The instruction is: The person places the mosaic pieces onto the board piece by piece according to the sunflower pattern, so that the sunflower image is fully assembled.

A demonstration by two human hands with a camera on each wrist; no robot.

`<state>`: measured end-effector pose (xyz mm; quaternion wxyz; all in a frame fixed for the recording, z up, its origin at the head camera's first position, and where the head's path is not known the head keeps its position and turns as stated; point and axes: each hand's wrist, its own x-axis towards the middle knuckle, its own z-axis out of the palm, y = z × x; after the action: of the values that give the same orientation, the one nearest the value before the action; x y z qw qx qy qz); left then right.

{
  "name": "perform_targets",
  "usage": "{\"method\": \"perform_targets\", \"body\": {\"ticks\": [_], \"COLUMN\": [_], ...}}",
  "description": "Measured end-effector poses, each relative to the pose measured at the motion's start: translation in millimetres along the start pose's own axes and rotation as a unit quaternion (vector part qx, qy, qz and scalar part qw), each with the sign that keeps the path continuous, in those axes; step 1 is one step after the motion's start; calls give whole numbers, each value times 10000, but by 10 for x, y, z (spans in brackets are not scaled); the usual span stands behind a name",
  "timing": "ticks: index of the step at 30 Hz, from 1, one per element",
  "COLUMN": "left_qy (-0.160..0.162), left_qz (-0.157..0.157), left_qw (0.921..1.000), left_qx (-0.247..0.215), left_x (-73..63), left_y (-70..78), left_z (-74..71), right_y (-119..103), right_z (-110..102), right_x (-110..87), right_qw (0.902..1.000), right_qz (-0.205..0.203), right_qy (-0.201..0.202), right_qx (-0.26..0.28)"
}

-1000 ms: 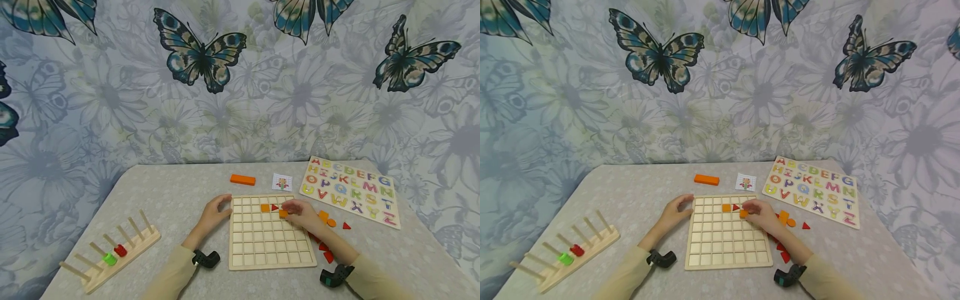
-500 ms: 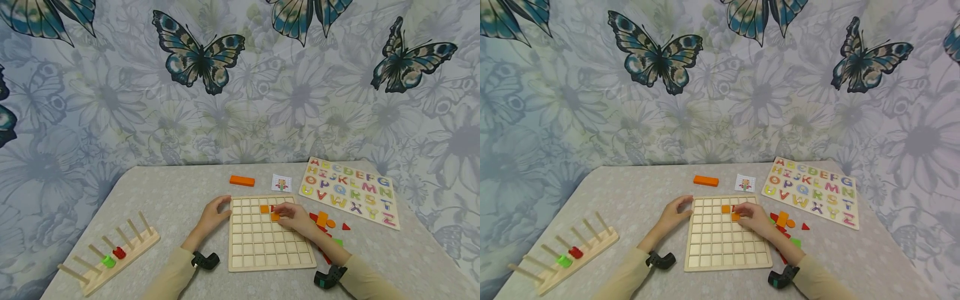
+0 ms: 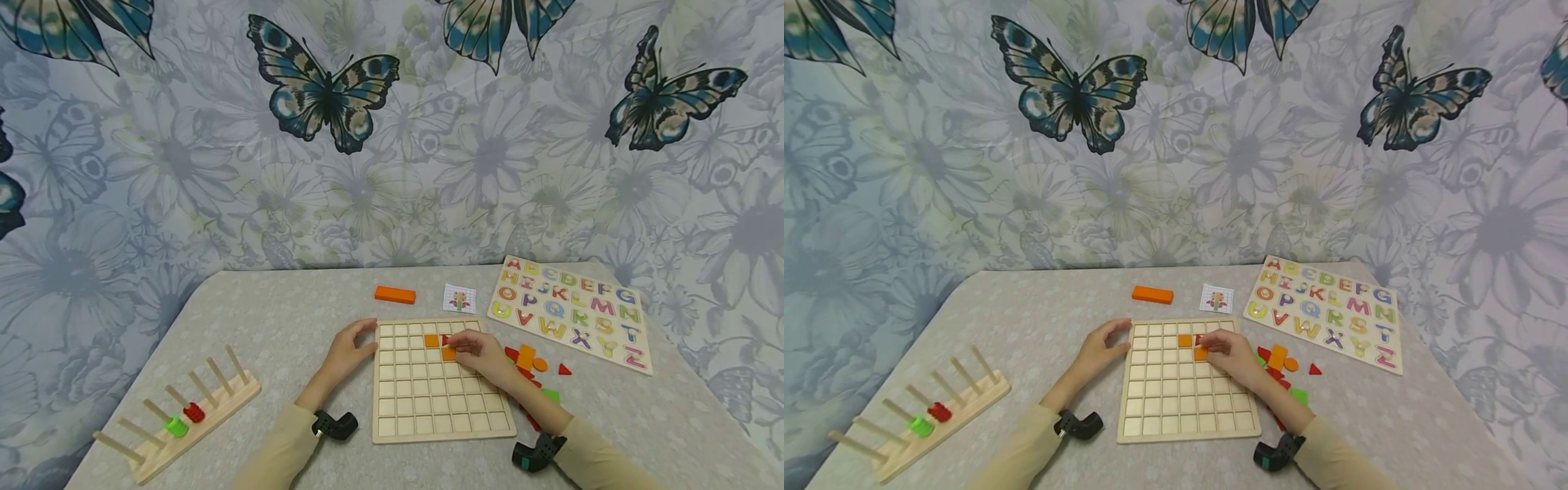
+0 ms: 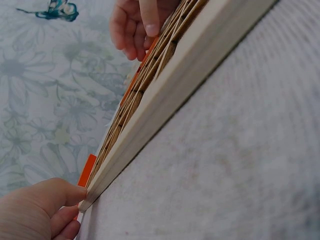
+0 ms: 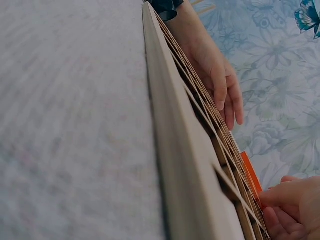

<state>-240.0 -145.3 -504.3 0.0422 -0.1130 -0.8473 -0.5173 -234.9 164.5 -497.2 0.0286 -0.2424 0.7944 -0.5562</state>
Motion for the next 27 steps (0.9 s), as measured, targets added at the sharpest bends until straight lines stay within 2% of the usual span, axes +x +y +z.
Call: {"method": "perform_targets", "body": {"ticks": [6, 14, 18, 23, 27], "left_qy": [-4, -24, -33, -4, -36], "left_qz": [6, 25, 66, 65, 57], "left_qw": [10000, 10000, 10000, 9999, 10000], "left_qx": [29, 39, 43, 107, 55], "left_x": [0, 5, 13, 17, 14], "left_y": [5, 10, 1, -18, -18], "left_z": [-1, -4, -4, -7, -5], "right_y": [-102, -73, -63, -41, -4], "right_z": [-40, -219, -364, -544, -684], "right_x": [-19, -112, -230, -432, -618], "right_qw": [9993, 9990, 9988, 9957, 9934], "right_qz": [268, 88, 78, 459, 572], "right_qy": [229, 411, 483, 766, 955], "right_qx": [-136, -133, -70, -261, -269]}}
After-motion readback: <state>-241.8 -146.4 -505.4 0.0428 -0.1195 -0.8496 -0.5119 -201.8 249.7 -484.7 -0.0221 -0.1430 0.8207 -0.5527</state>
